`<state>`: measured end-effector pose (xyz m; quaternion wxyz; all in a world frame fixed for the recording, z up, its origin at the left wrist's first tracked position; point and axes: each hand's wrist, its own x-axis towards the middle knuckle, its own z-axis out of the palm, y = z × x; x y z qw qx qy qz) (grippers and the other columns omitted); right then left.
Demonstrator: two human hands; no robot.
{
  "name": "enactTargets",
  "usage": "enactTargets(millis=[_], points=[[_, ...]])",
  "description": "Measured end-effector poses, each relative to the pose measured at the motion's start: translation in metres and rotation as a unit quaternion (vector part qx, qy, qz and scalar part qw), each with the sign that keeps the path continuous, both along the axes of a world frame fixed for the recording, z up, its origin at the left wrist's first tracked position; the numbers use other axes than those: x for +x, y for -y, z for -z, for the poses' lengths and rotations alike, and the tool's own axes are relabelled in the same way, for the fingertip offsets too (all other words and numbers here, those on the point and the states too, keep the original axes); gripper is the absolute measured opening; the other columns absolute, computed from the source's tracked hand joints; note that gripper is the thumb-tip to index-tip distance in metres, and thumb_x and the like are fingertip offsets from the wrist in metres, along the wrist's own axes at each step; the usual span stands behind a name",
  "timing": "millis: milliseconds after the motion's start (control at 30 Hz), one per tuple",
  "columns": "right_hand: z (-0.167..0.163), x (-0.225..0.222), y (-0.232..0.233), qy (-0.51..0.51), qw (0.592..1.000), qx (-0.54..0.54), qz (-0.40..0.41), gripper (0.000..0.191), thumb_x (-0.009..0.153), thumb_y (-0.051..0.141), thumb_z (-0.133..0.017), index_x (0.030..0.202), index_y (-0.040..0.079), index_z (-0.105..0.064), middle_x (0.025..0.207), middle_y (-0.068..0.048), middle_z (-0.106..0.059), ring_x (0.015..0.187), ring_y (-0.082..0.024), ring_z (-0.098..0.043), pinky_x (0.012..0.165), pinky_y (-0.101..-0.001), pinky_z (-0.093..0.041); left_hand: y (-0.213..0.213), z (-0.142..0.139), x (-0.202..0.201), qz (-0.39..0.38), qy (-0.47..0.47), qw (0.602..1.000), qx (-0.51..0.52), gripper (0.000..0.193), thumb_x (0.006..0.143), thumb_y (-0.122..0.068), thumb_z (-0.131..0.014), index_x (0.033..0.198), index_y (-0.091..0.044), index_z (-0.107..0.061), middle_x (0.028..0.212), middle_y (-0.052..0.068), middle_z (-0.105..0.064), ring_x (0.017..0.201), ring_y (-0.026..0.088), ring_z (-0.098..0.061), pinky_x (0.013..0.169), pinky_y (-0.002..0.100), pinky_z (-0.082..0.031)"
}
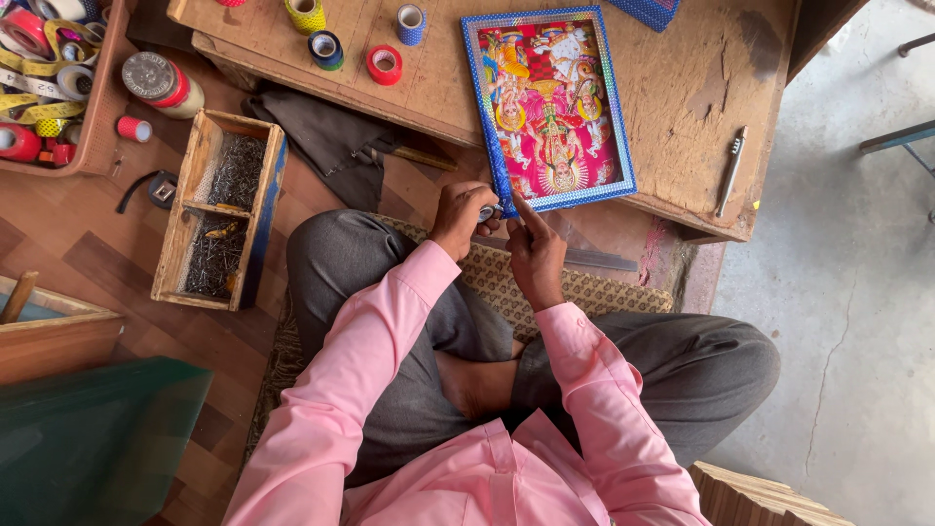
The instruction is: The person applies blue patterned tape to the edges of a picture frame containing a colorful deity image. They measure, cut, and press the tape along the frame's perimeter, then repeat the process on a second frame.
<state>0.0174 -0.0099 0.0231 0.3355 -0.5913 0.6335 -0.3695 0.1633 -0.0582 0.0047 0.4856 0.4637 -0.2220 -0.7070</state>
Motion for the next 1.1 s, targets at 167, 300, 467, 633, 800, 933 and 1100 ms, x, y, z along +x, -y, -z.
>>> enactTargets(millis=[167, 300, 467, 633, 800, 933, 1100], points=[[-0.006, 0.001, -0.005, -0.029, 1.0, -0.008, -0.001, 0.044, 0.098, 0.009, -0.066, 0.141, 0.016, -0.066, 0.064, -0.003, -0.061, 0.058, -0.005, -0.055, 0.056, -0.0272, -0.049, 0.002, -0.001, -0.001, -0.026, -0.035, 0.999, 0.029, 0.02, 0.089, -0.015, -0.059, 0.077, -0.001, -0.066, 0.067, 0.009, -0.067, 0.053, 0.016, -0.063, 0.044, 0.028, -0.046], [-0.004, -0.002, -0.005, 0.052, 0.996, 0.066, 0.019, 0.044, 0.099, 0.009, -0.064, 0.142, 0.015, -0.062, 0.064, 0.0, -0.062, 0.052, -0.008, -0.055, 0.048, -0.0276, -0.047, 0.005, 0.0, 0.002, 0.006, -0.067, 0.997, 0.034, 0.02, 0.091, -0.017, -0.055, 0.08, -0.003, -0.065, 0.067, 0.008, -0.066, 0.053, 0.016, -0.062, 0.043, 0.029, -0.045], [-0.01, -0.063, 0.032, 0.236, 0.961, -0.117, 0.089, 0.035, 0.101, -0.002, -0.06, 0.135, 0.002, -0.065, 0.076, -0.005, -0.066, 0.06, -0.011, -0.062, 0.051, -0.0273, -0.054, -0.001, 0.004, 0.002, 0.011, 0.053, 0.996, -0.074, 0.019, 0.095, -0.015, -0.064, 0.094, 0.003, -0.06, 0.076, 0.01, -0.066, 0.059, 0.016, -0.063, 0.047, 0.029, -0.048], [-0.043, -0.175, 0.097, 0.006, 0.967, -0.044, 0.25, 0.022, 0.099, 0.007, -0.068, 0.12, 0.001, -0.071, 0.081, -0.006, -0.073, 0.065, -0.012, -0.073, 0.051, -0.0261, -0.056, 0.009, -0.001, 0.003, -0.09, 0.333, 0.919, -0.192, 0.062, 0.093, -0.028, -0.076, 0.143, -0.003, -0.047, 0.098, 0.012, -0.069, 0.084, 0.024, -0.068, 0.072, 0.038, -0.056], [-0.044, -0.231, 0.119, -0.156, 0.95, 0.011, 0.271, 0.028, 0.093, 0.016, -0.076, 0.117, 0.002, -0.077, 0.087, -0.014, -0.075, 0.073, -0.025, -0.073, 0.064, -0.0352, -0.055, 0.047, -0.013, 0.016, -0.136, 0.498, 0.774, -0.367, 0.073, 0.097, -0.018, -0.074, 0.155, 0.001, -0.034, 0.131, 0.024, -0.058, 0.116, 0.039, -0.059, 0.097, 0.045, -0.051], [-0.032, -0.236, 0.116, -0.333, 0.883, -0.06, 0.325, 0.027, 0.079, 0.018, -0.083, 0.102, 0.005, -0.08, 0.088, -0.018, -0.074, 0.083, -0.033, -0.072, 0.074, -0.0455, -0.055, 0.09, -0.026, 0.037, -0.057, 0.627, 0.697, -0.344, 0.072, 0.097, -0.006, -0.07, 0.158, -0.002, -0.033, 0.144, 0.024, -0.051, 0.129, 0.044, -0.055, 0.107, 0.048, -0.047], [-0.033, -0.192, 0.115, -0.217, 0.954, -0.062, 0.199, 0.029, 0.091, 0.034, -0.083, 0.1, 0.006, -0.08, 0.097, -0.014, -0.077, 0.085, -0.026, -0.073, 0.076, -0.0401, -0.056, 0.115, -0.032, 0.038, -0.072, 0.681, 0.636, -0.356, 0.07, 0.091, -0.004, -0.073, 0.151, 0.002, -0.039, 0.147, 0.028, -0.046, 0.129, 0.047, -0.051, 0.106, 0.051, -0.043]])
